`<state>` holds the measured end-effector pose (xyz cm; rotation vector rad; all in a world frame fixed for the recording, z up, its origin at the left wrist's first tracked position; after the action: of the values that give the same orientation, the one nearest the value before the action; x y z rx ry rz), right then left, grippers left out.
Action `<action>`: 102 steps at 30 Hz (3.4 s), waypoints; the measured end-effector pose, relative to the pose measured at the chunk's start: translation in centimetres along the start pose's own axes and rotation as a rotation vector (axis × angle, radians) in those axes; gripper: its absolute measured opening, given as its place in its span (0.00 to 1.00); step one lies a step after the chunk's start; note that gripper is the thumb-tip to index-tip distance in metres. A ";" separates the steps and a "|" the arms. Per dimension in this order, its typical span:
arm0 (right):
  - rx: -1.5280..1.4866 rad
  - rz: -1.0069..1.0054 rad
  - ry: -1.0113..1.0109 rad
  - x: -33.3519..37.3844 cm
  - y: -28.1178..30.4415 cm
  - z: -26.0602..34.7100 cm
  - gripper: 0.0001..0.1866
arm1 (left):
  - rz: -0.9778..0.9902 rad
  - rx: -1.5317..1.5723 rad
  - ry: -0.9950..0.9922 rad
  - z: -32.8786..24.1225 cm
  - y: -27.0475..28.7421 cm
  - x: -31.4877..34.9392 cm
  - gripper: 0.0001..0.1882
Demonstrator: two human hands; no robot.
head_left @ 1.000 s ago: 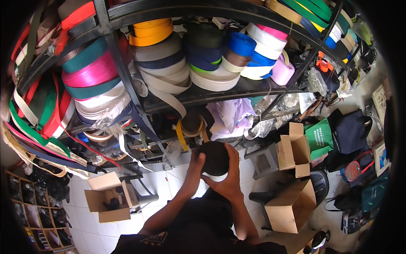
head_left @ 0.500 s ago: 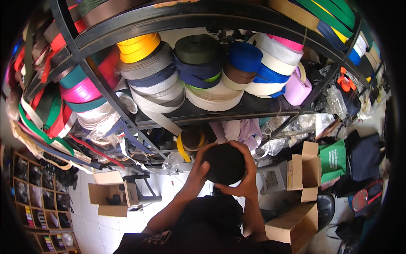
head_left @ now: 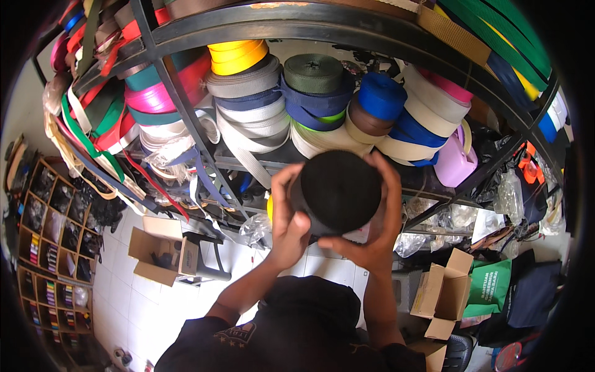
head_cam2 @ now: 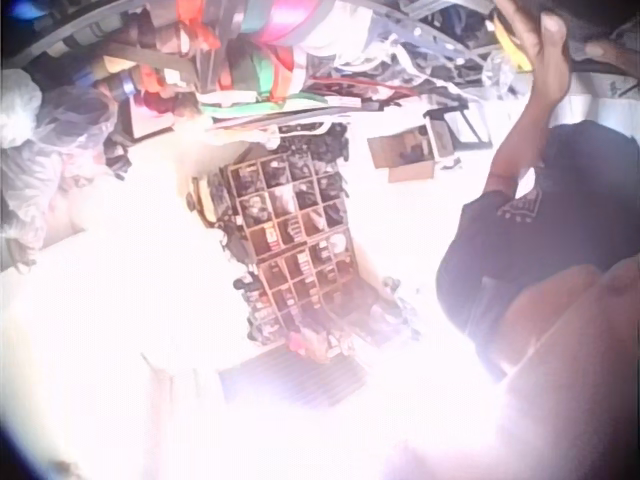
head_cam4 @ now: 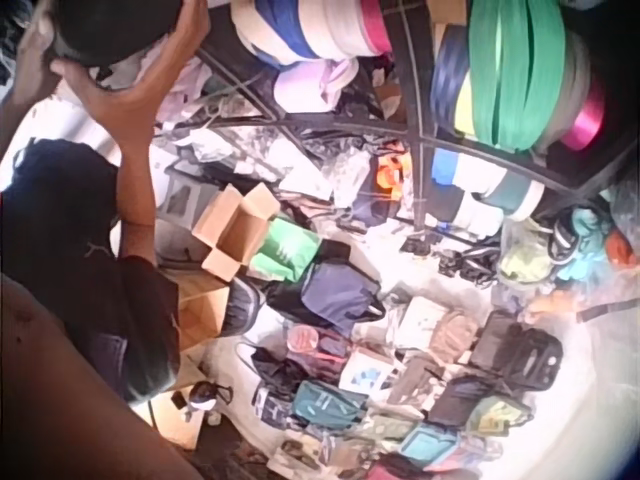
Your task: The person repeatedly picks up rolls of fabric or tape from a cardboard box on the floor, inspects them by turning them over in their hands, and places them onto a metal shelf. The person handles multiple rolls of different colors and sizes, moving them from the box to the shelf one by one.
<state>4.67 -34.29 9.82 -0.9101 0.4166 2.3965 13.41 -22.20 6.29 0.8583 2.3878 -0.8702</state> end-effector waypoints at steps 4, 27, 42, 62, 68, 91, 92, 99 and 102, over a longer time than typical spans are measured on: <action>-0.037 -0.018 0.112 -4.6 -0.7 1.7 0.56 | -0.033 -0.025 -0.114 -1.3 -0.4 -3.8 0.40; 0.272 -0.306 0.250 -16.2 -3.7 -0.4 0.35 | 0.065 -0.954 -0.426 -4.1 1.7 -13.3 0.28; 0.651 -0.384 0.256 -18.0 -6.3 -1.8 0.32 | -0.068 -0.952 -0.542 -2.1 1.0 -12.9 0.33; 0.546 -0.310 0.323 -16.8 -6.3 -1.3 0.33 | -0.022 -1.010 -0.520 -2.5 1.4 -13.2 0.35; 0.490 -0.239 0.185 -16.1 -5.3 -0.8 0.38 | -0.043 -1.098 -0.560 -2.7 1.3 -12.9 0.34; -0.013 0.934 -0.495 19.5 -33.3 -11.8 0.12 | -1.004 -1.001 0.490 -2.5 37.2 25.4 0.07; 0.016 1.024 -0.561 20.9 -36.3 -13.0 0.14 | -0.994 -1.046 0.492 -2.1 39.8 27.2 0.07; 0.118 1.445 -0.446 24.1 -49.4 -14.1 0.17 | -1.102 -1.107 0.593 -4.0 54.1 32.4 0.09; 0.176 1.467 -0.634 26.3 -49.5 -15.6 0.16 | -1.008 -1.341 0.740 -3.5 61.2 32.6 0.12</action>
<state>25.02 8.38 -24.08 0.5677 1.2998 3.5341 31.65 30.21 -35.40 -0.7356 3.0801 1.0434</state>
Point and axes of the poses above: each hand's wrist, its own x-axis away from the middle knuckle, its own y-axis out of the back of the hand, z = x × y, the point moved 2 cm from there along -x, towards the middle knuckle, and after that the axes turned 4 degrees about -y, right-handed, at the moved point
